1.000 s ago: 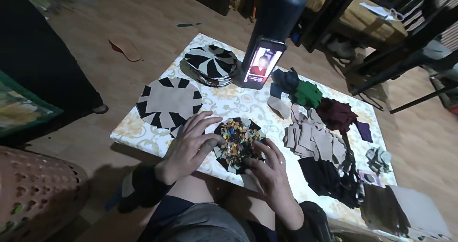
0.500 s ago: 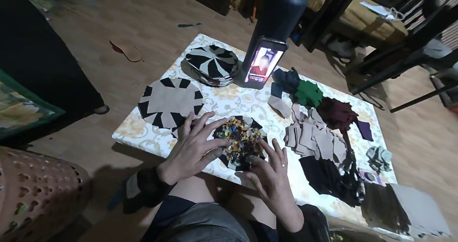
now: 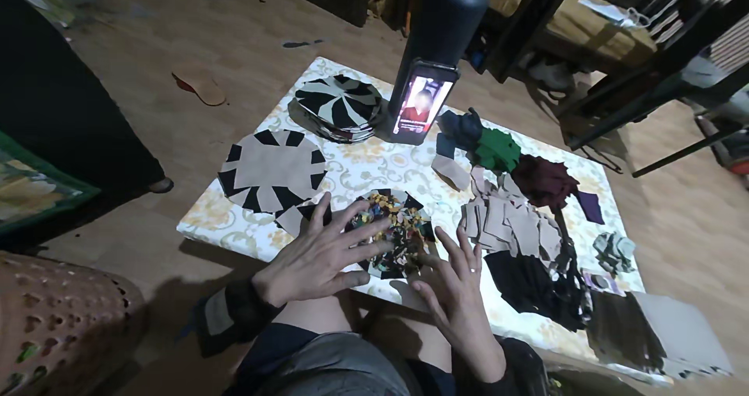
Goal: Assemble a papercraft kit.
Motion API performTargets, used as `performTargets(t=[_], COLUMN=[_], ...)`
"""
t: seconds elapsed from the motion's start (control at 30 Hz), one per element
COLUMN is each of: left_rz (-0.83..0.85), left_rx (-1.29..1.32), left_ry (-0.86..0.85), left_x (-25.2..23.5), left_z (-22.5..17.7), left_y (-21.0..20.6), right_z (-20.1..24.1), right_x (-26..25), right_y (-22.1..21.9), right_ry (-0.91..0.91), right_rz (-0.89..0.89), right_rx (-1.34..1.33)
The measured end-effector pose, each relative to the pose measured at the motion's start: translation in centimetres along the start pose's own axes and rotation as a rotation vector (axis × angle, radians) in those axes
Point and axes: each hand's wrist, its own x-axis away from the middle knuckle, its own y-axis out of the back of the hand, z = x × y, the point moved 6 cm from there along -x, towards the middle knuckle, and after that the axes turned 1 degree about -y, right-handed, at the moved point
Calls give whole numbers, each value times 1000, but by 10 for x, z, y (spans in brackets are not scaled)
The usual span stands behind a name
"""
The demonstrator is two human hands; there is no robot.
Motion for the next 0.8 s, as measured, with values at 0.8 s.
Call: performTargets(t=[0.8], left_rz=[62], left_rx=[-75], left_ry=[6], left_x=[-3], left_z=[-1], left_y=[-6], right_z=[5], right_x=[5], right_y=[-7], right_ry=[24], right_rz=[85], right_rx=[79])
